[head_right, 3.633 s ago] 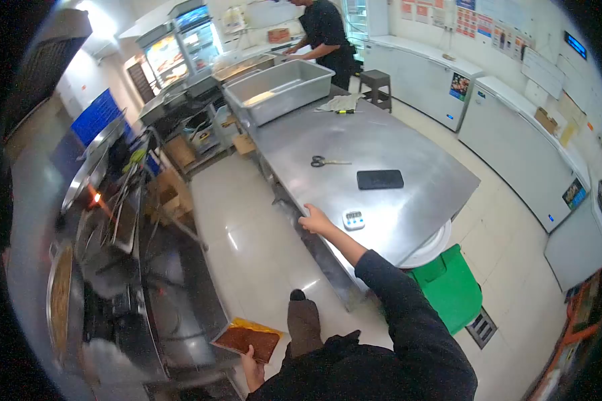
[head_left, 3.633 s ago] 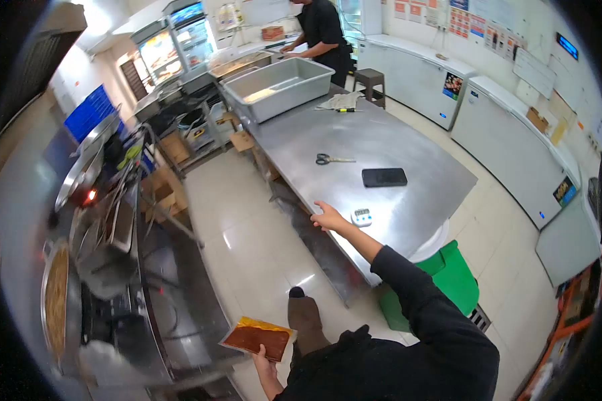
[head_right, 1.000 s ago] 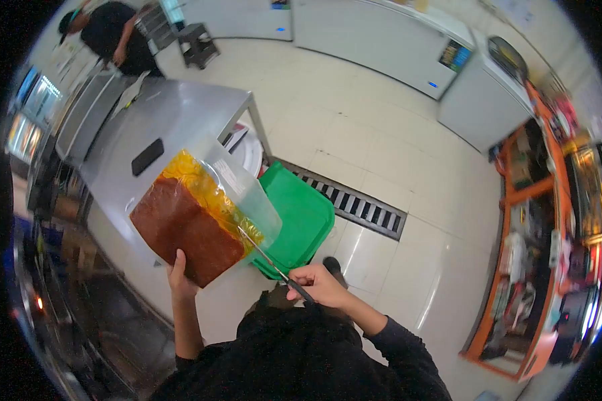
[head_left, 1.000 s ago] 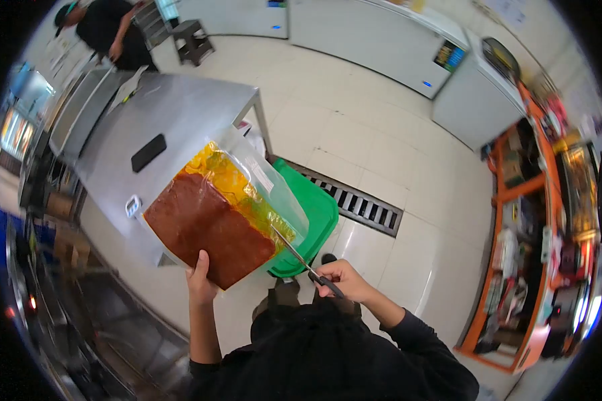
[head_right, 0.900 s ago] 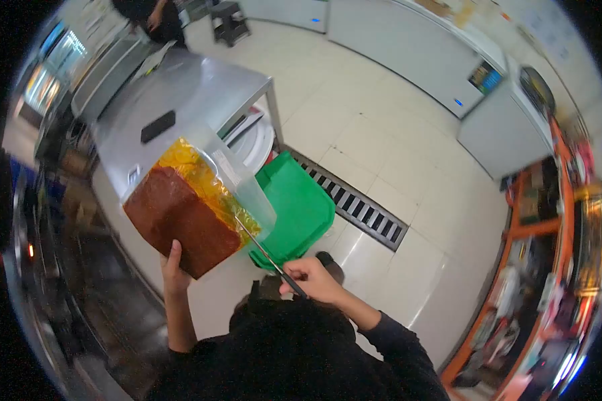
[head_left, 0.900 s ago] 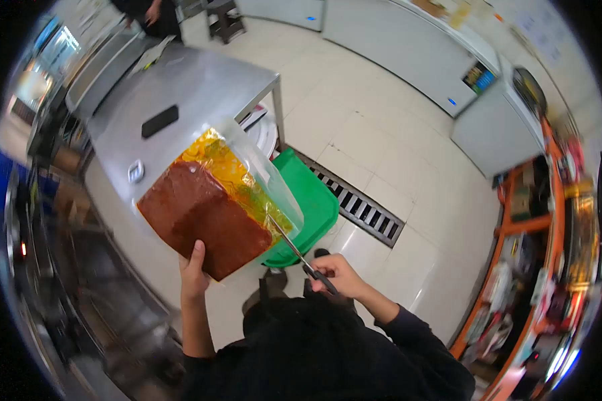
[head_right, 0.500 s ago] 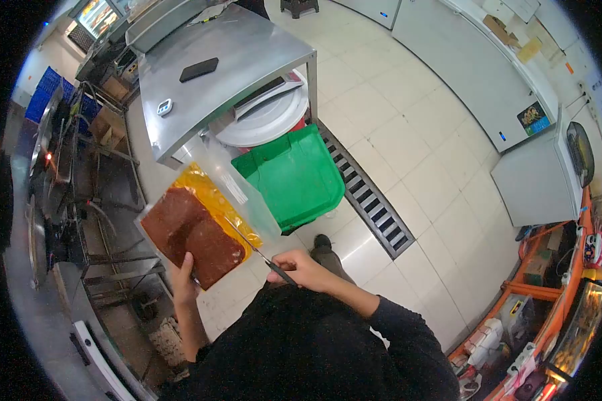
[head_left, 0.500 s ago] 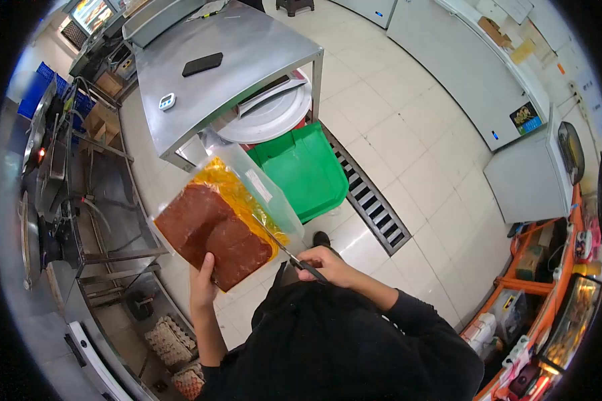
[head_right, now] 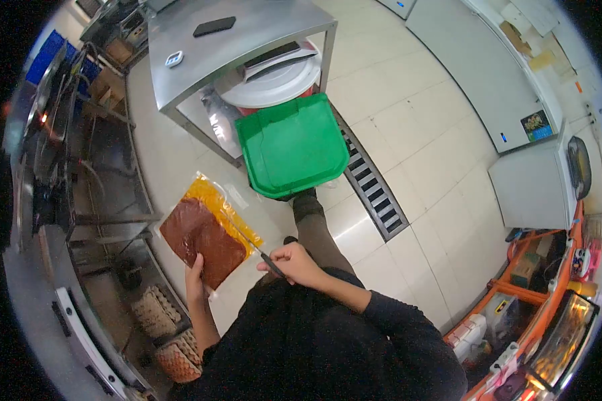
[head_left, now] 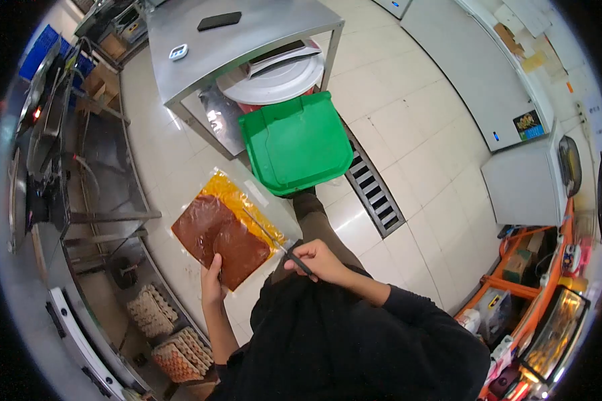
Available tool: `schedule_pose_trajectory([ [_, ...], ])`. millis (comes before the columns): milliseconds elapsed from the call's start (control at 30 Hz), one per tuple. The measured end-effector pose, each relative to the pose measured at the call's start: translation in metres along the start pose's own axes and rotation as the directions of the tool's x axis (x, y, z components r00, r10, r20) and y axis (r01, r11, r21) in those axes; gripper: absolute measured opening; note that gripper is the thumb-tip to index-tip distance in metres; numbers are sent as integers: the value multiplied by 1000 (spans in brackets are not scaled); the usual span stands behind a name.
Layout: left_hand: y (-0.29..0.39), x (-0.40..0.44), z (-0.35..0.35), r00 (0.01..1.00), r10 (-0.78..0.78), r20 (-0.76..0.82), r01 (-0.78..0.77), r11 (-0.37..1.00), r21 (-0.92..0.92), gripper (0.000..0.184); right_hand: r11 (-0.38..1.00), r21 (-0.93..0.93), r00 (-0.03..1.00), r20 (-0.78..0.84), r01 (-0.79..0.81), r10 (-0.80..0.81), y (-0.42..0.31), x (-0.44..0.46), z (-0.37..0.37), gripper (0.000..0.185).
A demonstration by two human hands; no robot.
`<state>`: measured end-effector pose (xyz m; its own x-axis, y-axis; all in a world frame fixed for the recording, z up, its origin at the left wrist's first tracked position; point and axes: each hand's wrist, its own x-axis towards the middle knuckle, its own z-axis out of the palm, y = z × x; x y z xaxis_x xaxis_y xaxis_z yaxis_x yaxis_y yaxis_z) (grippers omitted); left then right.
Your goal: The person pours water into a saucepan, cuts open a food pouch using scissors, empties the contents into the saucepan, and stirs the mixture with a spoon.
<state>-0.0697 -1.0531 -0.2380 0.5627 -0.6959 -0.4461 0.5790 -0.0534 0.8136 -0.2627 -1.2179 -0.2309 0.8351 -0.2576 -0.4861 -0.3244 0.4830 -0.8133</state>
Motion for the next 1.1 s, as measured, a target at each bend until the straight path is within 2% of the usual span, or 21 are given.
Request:
schedule_pose_trajectory([
  [33,0,2,-1,1000,-2,-1,2,1000,-9,55,999,27,1000,9,-27,27,-8,-1,1,26],
  [167,10,12,4,996,19,83,-23,999,38,56,987,131,995,56,-90,83,-24,6,-6,30],
  [267,13,25,13,993,33,115,-34,999,8,49,996,83,999,-42,-21,25,-25,11,-11,30],
  [400,15,49,18,984,2,178,-6,1000,21,54,1000,-15,988,-152,6,-8,-34,12,-19,33],
  [500,12,67,22,973,-49,227,50,999,1,50,993,114,992,-119,-23,37,-31,21,-35,29],
  [600,10,80,31,969,-35,244,33,999,11,51,976,215,993,-105,-21,45,-25,34,-48,30],
  [700,13,94,41,969,-114,220,108,993,40,52,995,102,971,-239,12,12,-31,39,-54,36],
  [800,5,115,46,955,-156,251,150,988,43,52,991,133,962,-267,-29,64,-32,47,-62,40],
  [900,1,136,50,950,-144,276,111,985,130,56,971,206,967,-196,-120,161,-36,57,-81,40],
  [1000,-4,152,54,961,-113,254,25,945,325,53,945,215,937,-195,-247,290,-43,60,-94,48],
  [1100,-10,165,55,953,-110,283,-6,925,381,53,929,174,920,-169,-327,355,-61,60,-102,55],
])
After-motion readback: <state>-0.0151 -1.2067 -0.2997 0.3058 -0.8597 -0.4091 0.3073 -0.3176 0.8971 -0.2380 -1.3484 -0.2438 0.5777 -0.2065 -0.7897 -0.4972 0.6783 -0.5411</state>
